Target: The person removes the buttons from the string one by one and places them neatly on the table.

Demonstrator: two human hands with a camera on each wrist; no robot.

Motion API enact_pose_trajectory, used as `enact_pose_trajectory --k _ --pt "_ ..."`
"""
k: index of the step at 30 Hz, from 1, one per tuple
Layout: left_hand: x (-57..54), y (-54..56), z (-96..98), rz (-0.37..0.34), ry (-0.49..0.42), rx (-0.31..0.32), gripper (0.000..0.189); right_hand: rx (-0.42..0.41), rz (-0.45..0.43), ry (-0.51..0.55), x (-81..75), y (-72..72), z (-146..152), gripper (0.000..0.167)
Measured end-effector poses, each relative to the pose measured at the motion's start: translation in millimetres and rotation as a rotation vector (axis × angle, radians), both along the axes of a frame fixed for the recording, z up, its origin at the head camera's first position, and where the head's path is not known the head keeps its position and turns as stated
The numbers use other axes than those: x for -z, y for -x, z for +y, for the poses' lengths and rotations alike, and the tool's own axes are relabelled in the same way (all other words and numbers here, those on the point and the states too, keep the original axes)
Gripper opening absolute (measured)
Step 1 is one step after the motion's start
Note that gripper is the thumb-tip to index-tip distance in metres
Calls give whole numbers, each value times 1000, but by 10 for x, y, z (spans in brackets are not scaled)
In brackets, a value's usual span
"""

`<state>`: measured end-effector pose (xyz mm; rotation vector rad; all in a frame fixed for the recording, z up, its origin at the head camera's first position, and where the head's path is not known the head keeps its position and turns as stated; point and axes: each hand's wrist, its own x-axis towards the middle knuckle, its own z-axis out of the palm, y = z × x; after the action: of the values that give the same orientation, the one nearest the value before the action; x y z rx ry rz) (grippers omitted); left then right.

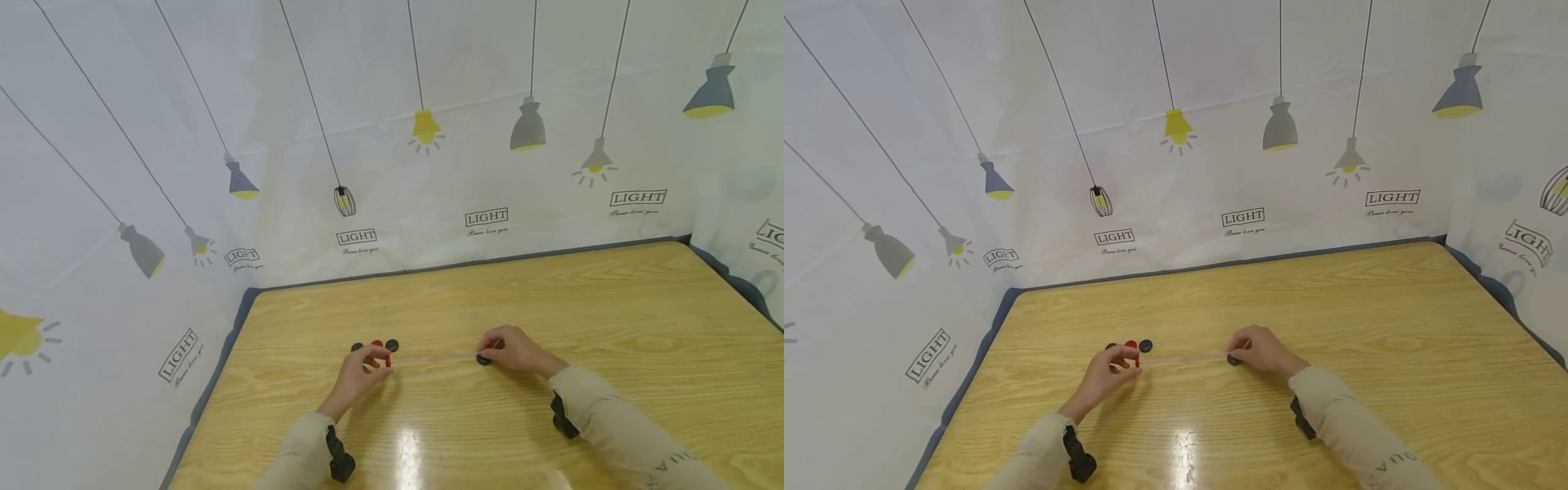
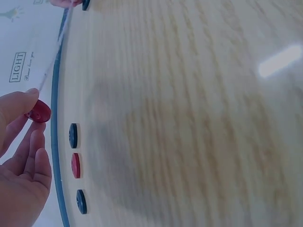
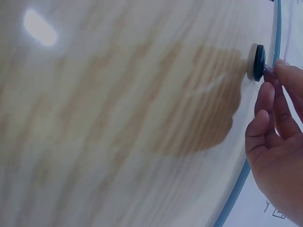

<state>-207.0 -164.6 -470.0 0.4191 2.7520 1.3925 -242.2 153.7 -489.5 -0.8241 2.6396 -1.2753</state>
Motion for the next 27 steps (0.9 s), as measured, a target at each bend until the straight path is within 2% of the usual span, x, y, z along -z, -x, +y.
enact_pose_trajectory --k 8,12,17,21,27 --pt "25 -67 -78 -1 59 49 25 -10 10 13 6 -9 57 6" --pt "27 -47 -84 6 76 41 25 -14 9 13 -1 -3 65 6" --pt "-4 62 84 11 45 25 26 -19 0 15 13 0 59 6" --pt "25 186 248 46 31 32 27 -20 4 14 15 -2 37 6" --pt "90 330 406 64 100 17 26 -13 6 14 16 -1 9 6"
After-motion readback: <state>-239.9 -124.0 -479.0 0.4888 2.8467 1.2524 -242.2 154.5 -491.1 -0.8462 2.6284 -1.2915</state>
